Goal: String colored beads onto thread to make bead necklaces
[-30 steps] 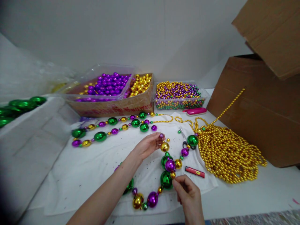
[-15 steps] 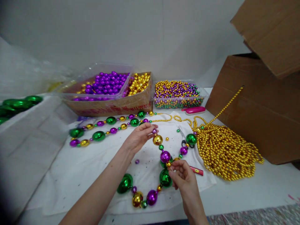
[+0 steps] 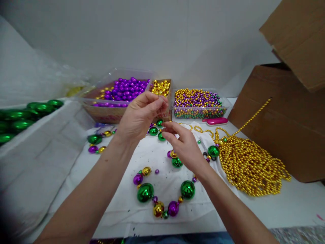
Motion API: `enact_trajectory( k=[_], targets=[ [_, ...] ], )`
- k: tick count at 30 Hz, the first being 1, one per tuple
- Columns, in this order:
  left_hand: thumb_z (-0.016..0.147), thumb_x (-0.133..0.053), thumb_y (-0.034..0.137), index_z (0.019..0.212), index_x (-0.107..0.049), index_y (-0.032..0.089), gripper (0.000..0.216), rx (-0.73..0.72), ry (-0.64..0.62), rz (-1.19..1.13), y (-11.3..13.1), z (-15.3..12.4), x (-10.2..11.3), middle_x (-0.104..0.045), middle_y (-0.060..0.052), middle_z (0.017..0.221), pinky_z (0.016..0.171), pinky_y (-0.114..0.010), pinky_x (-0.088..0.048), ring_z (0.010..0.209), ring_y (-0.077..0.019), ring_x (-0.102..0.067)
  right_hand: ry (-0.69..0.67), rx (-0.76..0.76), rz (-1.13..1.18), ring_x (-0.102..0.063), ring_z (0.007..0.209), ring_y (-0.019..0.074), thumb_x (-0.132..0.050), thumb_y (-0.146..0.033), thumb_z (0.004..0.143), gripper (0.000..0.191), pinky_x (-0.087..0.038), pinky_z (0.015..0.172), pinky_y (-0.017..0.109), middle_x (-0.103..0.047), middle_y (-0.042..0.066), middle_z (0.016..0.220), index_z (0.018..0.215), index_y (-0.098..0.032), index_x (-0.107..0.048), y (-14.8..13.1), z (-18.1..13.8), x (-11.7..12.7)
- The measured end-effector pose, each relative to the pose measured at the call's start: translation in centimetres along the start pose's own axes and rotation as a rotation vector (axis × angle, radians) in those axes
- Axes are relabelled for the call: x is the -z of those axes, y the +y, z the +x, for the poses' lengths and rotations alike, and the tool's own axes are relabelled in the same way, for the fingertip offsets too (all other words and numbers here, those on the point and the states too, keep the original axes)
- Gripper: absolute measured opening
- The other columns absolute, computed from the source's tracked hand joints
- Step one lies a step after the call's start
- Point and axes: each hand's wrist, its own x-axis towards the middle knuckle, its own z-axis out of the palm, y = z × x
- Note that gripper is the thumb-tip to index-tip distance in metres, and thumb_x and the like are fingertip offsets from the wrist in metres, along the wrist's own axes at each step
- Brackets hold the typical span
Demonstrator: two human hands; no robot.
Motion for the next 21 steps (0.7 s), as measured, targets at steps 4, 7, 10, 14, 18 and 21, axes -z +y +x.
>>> enact_trajectory(
  k=[4, 7, 10, 14, 18, 21],
  targets=[
    [0.077, -0.066, 0.021, 0.074, -0.058, 0.018, 0.009, -0.040, 0.089, -0.090, 0.5, 0.0, 1.3, -0.062, 0.002, 0.077, 0.072, -0.022, -0.047, 0.074, -0.0080, -0.058, -0.202, -0.181, 0.191, -0.049, 0.049, 0.0085, -0.055, -0.029, 0.084, 0.016, -0.026, 0.037, 0.019, -0.059, -0.001, 0.059, 0.075, -0.016, -0.060, 0.6, 1.5, -1.0],
    [0.079, -0.065, 0.030, 0.088, -0.059, 0.020, 0.014, 0.006, 0.098, -0.116, 0.3, -0.9, 2.7, -0.064, 0.000, 0.089, 0.075, -0.024, -0.047, 0.081, -0.0104, -0.059, -0.215, -0.197, 0.301, -0.038, 0.041, 0.0053, -0.058, -0.032, 0.083, 0.018, -0.020, 0.036, 0.020, -0.049, -0.005, 0.051, 0.073, -0.017, -0.060, 0.7, 2.4, -1.0],
    [0.077, -0.066, 0.035, 0.106, -0.058, 0.023, 0.033, 0.155, -0.076, -0.122, -1.4, -3.0, 3.3, -0.063, -0.004, 0.103, 0.080, -0.028, -0.046, 0.091, -0.0151, -0.059, -0.193, -0.181, 0.498, -0.028, 0.040, 0.0046, -0.061, -0.033, 0.081, 0.015, -0.017, 0.038, 0.021, -0.040, -0.008, 0.049, 0.077, -0.019, -0.061, -0.4, 3.6, -1.2],
    [0.078, -0.064, 0.036, 0.094, -0.064, 0.015, 0.026, 0.389, -0.383, 0.055, -4.9, -5.8, 3.3, -0.065, -0.006, 0.084, 0.072, -0.027, -0.044, 0.079, -0.0152, -0.059, -0.189, -0.139, 0.640, -0.026, 0.044, 0.0059, -0.061, -0.033, 0.082, 0.014, -0.018, 0.040, 0.022, -0.036, -0.007, 0.054, 0.084, -0.020, -0.061, -2.8, 5.4, -1.1],
    [0.084, -0.052, 0.044, 0.078, -0.062, 0.013, 0.033, 0.453, -0.336, 0.189, -7.3, -7.3, 4.8, -0.050, 0.002, 0.054, 0.059, -0.025, -0.041, 0.055, -0.0112, -0.050, -0.021, -0.018, 0.560, -0.031, 0.050, 0.0073, -0.063, -0.037, 0.081, 0.015, -0.022, 0.042, 0.021, -0.036, -0.006, 0.059, 0.084, -0.023, -0.058, -4.6, 6.1, 1.5],
    [0.084, -0.048, 0.046, 0.076, -0.059, 0.015, 0.034, 0.450, -0.211, 0.320, -8.6, -8.1, 7.0, -0.038, 0.007, 0.049, 0.057, -0.023, -0.041, 0.048, -0.0087, -0.041, 0.172, 0.038, 0.532, -0.035, 0.053, 0.0083, -0.065, -0.036, 0.079, 0.015, -0.023, 0.042, 0.020, -0.038, -0.005, 0.061, 0.085, -0.025, -0.057, -4.0, 5.5, 5.0]
  ],
)
